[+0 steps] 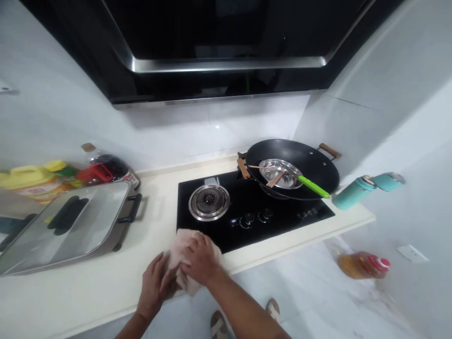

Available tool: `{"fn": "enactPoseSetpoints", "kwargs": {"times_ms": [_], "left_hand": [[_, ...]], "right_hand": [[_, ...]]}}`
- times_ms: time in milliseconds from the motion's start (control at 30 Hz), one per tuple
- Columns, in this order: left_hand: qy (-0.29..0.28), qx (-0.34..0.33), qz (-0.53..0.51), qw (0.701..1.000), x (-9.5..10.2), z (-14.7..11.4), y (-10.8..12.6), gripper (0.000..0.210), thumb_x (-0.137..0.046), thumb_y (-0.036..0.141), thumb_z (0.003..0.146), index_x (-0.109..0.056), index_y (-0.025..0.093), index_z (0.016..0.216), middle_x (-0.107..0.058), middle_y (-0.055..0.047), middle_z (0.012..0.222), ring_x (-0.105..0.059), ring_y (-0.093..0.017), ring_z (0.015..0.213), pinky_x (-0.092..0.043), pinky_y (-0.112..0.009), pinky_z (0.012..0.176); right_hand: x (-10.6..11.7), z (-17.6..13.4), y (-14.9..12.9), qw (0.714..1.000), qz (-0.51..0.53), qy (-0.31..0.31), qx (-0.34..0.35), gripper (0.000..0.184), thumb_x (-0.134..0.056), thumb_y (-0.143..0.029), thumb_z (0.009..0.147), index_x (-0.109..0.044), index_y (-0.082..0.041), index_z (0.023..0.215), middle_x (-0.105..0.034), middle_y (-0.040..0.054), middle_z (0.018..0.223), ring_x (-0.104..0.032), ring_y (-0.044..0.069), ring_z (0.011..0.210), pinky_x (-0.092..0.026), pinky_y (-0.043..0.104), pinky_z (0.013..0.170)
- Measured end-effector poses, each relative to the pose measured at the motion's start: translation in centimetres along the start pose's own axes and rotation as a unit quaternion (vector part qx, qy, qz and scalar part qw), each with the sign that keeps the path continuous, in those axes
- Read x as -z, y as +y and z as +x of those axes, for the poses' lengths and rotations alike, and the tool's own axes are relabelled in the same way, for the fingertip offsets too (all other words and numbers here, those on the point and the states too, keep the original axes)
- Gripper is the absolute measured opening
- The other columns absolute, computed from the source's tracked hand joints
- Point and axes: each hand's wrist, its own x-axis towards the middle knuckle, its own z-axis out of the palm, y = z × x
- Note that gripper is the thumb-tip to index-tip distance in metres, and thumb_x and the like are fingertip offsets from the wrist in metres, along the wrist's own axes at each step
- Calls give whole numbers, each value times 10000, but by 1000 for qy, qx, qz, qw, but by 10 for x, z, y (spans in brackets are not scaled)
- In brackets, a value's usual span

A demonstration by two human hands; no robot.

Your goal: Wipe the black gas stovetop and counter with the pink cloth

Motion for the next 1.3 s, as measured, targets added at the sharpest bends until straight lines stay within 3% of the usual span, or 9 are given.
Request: {"fn": "enactPoseSetpoints", "kwargs": {"times_ms": [133,233,367,500,667,833,1000,1100,1300], "left_hand": [[-33,-6,9,999,1,2,1,409,-438,416,1064,-577,256,1414,-644,-120,1423,-585,-288,1334,-489,-490,1084],[-43,-16,27,999,1,5,3,390,-463,442,1052,-609,268,1369,-668,-110,1384,-588,-282,1318,-489,-475,1065],[-50,-23,57,997,1,7,4,393,-449,453,1048,-641,275,1341,-670,-112,1384,-579,-286,1321,-484,-470,1047],[-58,-28,75,995,1,8,4,429,-439,490,1043,-666,254,1319,-679,-126,1366,-586,-295,1304,-485,-463,1026],[-57,-34,88,994,0,7,2,458,-419,526,1046,-684,246,1293,-678,-127,1372,-590,-298,1300,-488,-455,1009],[-63,-31,93,993,-2,4,0,438,-434,521,1040,-686,263,1288,-681,-109,1391,-585,-297,1317,-483,-453,1019],[-80,-30,111,990,-3,3,3,486,-471,578,1011,-687,241,1287,-680,-132,1385,-577,-327,1324,-486,-479,1011],[-85,-23,123,988,-4,3,4,494,-472,587,1005,-691,235,1276,-679,-136,1391,-576,-332,1326,-479,-490,1018],[-71,-42,139,987,-5,1,-2,466,-457,546,1009,-687,238,1272,-689,-132,1372,-587,-320,1319,-467,-469,1027]], "right_hand": [[32,-51,70,986,-65,61,-138,301,-651,-452,957,-726,-268,1183,-675,63,1334,-449,313,1349,-306,492,1114],[58,-102,121,969,-117,132,-175,287,-584,-387,994,-728,-247,1198,-690,80,1334,-466,302,1350,-297,475,1114],[88,-154,175,943,-190,147,-231,327,-495,-342,1021,-733,-241,1222,-693,91,1360,-475,297,1368,-297,467,1137],[111,-168,210,901,-250,129,-331,413,-403,-390,1055,-703,-247,1300,-649,96,1447,-419,306,1434,-272,517,1169],[124,-169,233,877,-289,46,-382,468,-331,-410,1069,-651,-272,1381,-519,80,1588,-297,319,1521,-235,586,1206],[147,-169,270,820,-271,27,-503,542,-304,-528,1071,-559,-307,1495,-381,103,1660,-326,362,1485,-352,574,1130],[172,-141,297,824,-243,-29,-511,560,-305,-515,1070,-532,-274,1522,-449,150,1594,-456,380,1371,-400,594,1081],[174,-114,300,848,-228,-35,-478,540,-351,-468,1054,-590,-235,1479,-511,191,1544,-477,416,1355,-402,643,1065],[170,-77,310,920,-179,-33,-346,443,-484,-433,1005,-667,-399,1408,-631,-15,1491,-521,294,1389,-387,450,1167]]}}
